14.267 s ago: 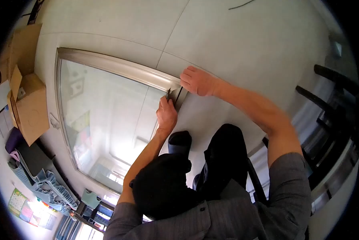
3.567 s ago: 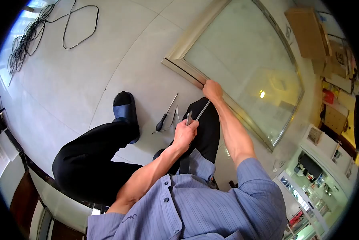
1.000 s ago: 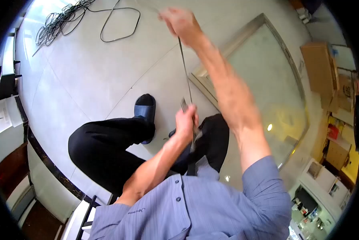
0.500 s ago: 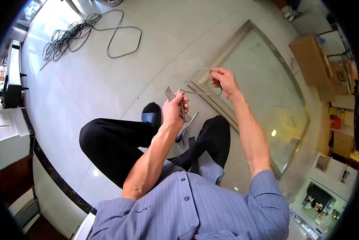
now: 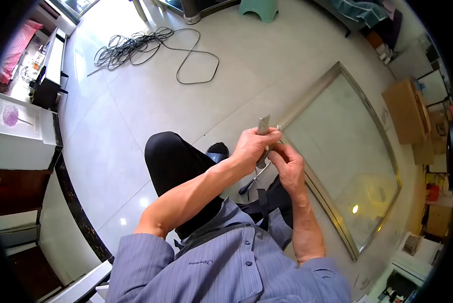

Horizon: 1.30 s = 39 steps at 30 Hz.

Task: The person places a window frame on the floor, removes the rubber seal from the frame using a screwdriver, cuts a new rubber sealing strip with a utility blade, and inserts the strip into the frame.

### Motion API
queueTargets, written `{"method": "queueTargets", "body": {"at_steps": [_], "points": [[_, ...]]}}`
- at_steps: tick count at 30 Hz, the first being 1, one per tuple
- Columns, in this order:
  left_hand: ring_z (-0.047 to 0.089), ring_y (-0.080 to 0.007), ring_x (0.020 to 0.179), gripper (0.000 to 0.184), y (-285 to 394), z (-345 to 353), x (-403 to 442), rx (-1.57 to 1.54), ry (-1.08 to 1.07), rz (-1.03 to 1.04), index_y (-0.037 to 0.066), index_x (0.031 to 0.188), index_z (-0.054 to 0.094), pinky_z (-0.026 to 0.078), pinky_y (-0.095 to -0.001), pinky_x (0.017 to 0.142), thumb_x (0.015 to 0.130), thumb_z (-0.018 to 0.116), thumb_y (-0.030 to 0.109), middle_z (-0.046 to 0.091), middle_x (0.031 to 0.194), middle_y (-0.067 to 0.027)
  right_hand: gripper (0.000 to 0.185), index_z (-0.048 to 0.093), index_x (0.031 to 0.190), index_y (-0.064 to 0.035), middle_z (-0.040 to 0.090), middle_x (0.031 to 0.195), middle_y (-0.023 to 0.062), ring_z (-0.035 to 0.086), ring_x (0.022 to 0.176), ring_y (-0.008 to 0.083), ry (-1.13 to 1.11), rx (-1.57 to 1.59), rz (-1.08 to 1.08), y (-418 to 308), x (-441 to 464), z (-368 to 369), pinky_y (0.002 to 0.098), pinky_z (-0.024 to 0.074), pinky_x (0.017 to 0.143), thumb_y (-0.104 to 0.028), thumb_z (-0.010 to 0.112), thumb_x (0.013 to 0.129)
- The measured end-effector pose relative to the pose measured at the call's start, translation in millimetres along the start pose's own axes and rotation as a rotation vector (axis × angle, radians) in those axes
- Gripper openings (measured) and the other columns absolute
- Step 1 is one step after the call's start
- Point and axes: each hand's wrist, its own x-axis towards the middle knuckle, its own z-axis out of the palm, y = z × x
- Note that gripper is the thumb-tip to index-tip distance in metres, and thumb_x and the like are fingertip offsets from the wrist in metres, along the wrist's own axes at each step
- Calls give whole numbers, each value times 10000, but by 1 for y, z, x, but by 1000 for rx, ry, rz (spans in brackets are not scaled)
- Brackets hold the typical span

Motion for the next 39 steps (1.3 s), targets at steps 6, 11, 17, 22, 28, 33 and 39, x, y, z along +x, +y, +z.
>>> {"method": "queueTargets", "body": {"at_steps": [6, 11, 17, 22, 28, 33, 39], "points": [[517, -97, 666, 204, -11, -3, -5, -86, 48, -18, 37, 948, 654, 396, -267, 534, 841, 739, 188, 589, 802, -7, 127, 623, 991, 36, 651, 863, 46, 595, 788, 109, -3, 147, 51, 35, 3, 11, 260, 482, 751, -69, 581, 933], [497, -99, 662, 180, -22, -10, 4, -134, 97, 29, 35, 935, 652, 407, -274, 560, 853, 725, 177, 604, 792, -15, 122, 601, 892, 22, 631, 803, 48, 570, 766, 106, -74, 411, 225, 28, -2, -1, 252, 463, 755, -91, 570, 924], [494, -104, 651, 164, -19, -14, 9, -63, 60, 43, 37, 924, 654, 423, -273, 634, 852, 719, 169, 645, 817, -39, 148, 597, 976, 25, 625, 801, 51, 585, 747, 128, -195, 396, 225, 26, -3, -14, 268, 469, 742, -100, 583, 898], [538, -112, 655, 156, -14, -20, 20, -208, 70, 92, 48, 956, 643, 426, -265, 635, 870, 700, 164, 693, 913, -86, 197, 596, 1051, 29, 631, 816, 47, 582, 696, 118, -98, 435, 306, 32, -12, -22, 246, 468, 657, -74, 614, 885], [566, -120, 679, 208, -6, -23, 22, -195, 14, 56, 7, 1071, 611, 459, -252, 634, 921, 635, 150, 682, 1001, -122, 170, 624, 998, -1, 631, 809, 48, 610, 686, 151, 233, -177, -70, 12, -15, -14, 285, 493, 627, -15, 674, 837], [589, -132, 694, 233, -4, -20, 20, -273, -7, 25, -3, 1107, 587, 465, -259, 629, 915, 631, 121, 678, 1013, -113, 191, 631, 980, -40, 609, 826, 91, 608, 652, 205, 268, -443, -315, 4, -15, -11, 297, 489, 584, -15, 707, 807], [569, -120, 720, 243, -8, -20, 22, -270, -19, 40, 12, 1124, 567, 474, -254, 640, 937, 623, 157, 639, 1013, -90, 185, 641, 964, -46, 601, 809, 94, 611, 634, 268, 289, -624, -573, 14, -5, -17, 324, 482, 554, -8, 708, 796]]}}
